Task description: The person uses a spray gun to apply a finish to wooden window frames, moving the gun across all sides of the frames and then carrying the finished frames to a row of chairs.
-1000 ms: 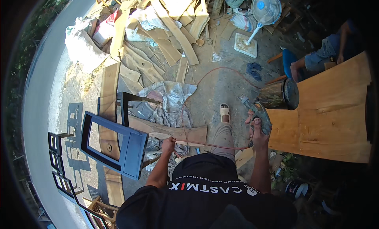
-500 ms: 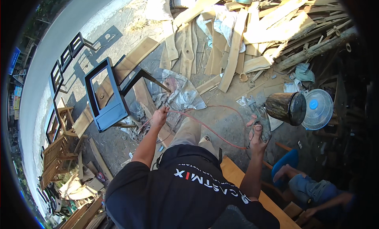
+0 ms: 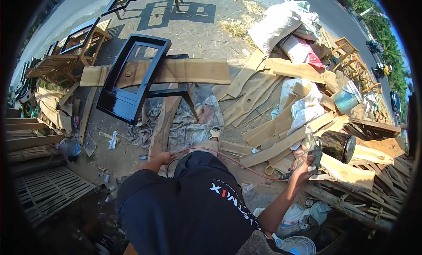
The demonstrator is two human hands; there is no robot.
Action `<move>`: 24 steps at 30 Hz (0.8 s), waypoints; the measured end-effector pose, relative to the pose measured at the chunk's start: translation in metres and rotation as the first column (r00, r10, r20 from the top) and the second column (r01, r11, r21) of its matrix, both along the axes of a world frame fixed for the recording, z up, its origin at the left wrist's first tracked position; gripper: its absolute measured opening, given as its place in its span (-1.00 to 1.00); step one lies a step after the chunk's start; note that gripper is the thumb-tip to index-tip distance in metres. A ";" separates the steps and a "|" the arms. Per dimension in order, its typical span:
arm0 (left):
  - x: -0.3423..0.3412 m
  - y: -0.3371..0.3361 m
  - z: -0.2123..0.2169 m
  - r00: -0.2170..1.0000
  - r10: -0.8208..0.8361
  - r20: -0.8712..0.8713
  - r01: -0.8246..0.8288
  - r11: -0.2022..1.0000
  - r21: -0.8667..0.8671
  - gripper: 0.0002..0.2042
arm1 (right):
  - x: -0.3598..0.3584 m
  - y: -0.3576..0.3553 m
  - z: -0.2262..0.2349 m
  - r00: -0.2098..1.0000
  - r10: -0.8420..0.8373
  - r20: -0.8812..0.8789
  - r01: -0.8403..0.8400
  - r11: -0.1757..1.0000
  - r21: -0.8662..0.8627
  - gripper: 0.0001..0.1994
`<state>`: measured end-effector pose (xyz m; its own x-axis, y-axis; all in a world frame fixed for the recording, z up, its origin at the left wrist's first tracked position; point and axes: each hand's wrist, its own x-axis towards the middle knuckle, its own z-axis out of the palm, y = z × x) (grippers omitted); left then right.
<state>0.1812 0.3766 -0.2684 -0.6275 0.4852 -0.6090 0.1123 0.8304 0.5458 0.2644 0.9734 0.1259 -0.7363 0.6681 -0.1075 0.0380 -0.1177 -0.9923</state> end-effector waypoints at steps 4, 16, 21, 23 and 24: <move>-0.068 0.118 0.021 0.969 0.206 0.135 -0.205 0.978 -0.024 -0.51 | -0.145 0.039 -0.035 0.995 -0.042 0.095 0.019 0.974 0.226 -0.43; -0.131 0.327 0.091 0.601 0.778 -0.186 -0.790 0.612 0.007 -0.56 | -0.540 0.179 -0.094 0.737 0.650 0.184 -0.675 0.695 0.249 -0.47; -0.169 0.460 0.152 0.261 0.953 -0.156 -0.965 0.261 -0.022 -0.58 | -0.670 0.161 -0.080 0.375 0.902 0.213 -0.916 0.325 0.234 -0.49; -0.177 0.497 0.172 0.129 0.978 -0.162 -0.992 0.125 -0.032 -0.59 | -0.709 0.141 -0.065 0.242 0.928 0.281 -0.960 0.187 0.209 -0.58; -0.186 0.513 0.182 0.080 0.981 -0.175 -0.997 0.076 -0.028 -0.59 | -0.727 0.130 -0.064 0.197 0.938 0.284 -0.966 0.137 0.220 -0.60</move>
